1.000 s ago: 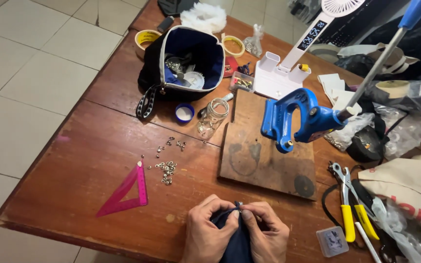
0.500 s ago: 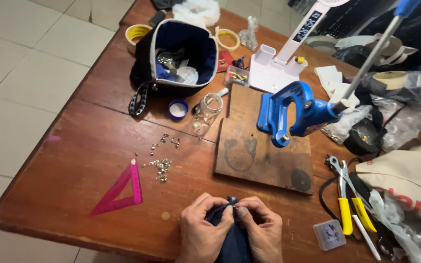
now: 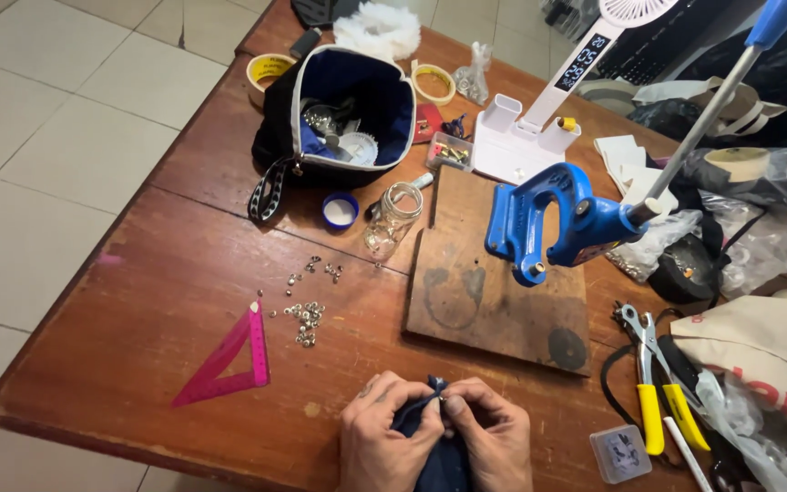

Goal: Attaching metal rivets to a denim garment using a hole punch and a manual press at a workbench.

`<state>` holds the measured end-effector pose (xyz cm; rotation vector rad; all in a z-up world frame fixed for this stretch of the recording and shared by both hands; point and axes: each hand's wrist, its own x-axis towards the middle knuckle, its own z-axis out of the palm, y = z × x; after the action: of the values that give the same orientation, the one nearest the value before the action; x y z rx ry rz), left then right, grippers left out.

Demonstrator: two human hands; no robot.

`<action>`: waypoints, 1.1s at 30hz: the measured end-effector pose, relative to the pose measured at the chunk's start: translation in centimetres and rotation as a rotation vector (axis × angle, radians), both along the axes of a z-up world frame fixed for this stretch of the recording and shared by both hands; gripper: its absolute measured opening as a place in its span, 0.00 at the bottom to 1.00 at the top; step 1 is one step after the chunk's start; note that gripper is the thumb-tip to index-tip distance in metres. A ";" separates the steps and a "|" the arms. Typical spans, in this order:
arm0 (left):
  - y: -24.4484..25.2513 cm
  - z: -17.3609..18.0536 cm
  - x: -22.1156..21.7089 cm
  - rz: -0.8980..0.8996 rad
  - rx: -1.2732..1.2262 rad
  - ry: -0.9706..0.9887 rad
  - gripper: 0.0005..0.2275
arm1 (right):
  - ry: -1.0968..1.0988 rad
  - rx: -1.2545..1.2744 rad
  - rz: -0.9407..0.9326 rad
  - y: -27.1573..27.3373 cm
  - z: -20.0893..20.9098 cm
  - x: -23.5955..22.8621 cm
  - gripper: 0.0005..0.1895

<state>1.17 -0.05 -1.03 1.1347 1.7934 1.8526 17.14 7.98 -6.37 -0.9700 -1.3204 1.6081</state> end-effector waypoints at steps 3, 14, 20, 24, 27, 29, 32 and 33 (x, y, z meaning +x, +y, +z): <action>-0.4 0.3 0.0 0.003 -0.025 -0.019 0.06 | -0.040 -0.040 0.094 -0.3 0.8 0.1 0.05; -0.9 1.3 -2.3 0.042 -0.249 -0.334 0.04 | -0.140 -0.368 0.156 1.8 5.4 -3.4 0.09; -1.7 -0.5 -3.0 0.095 -0.181 -0.084 0.05 | -0.537 0.097 0.208 2.8 8.4 -9.5 0.09; -2.0 -0.8 -3.0 0.081 -0.149 -0.039 0.06 | -0.770 0.974 0.285 4.4 10.5 -13.8 0.07; -1.7 -1.3 -3.1 0.064 -0.114 -0.037 0.06 | -0.836 0.926 0.380 6.0 10.4 -14.8 0.08; -1.7 -1.4 -3.1 0.067 -0.120 -0.054 0.06 | -0.740 0.934 0.449 7.3 10.2 -14.5 0.08; -1.9 -1.5 -3.2 0.044 -0.116 -0.066 0.06 | -0.809 0.972 0.325 8.9 10.4 -14.3 0.09; -1.7 -1.3 -3.3 0.050 -0.113 -0.068 0.06 | -0.809 0.976 0.330 9.0 10.8 -14.7 0.09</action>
<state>-2.16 -1.75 -2.37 0.9836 1.8780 1.7702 2.43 16.99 4.40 -0.7776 -2.5633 0.5203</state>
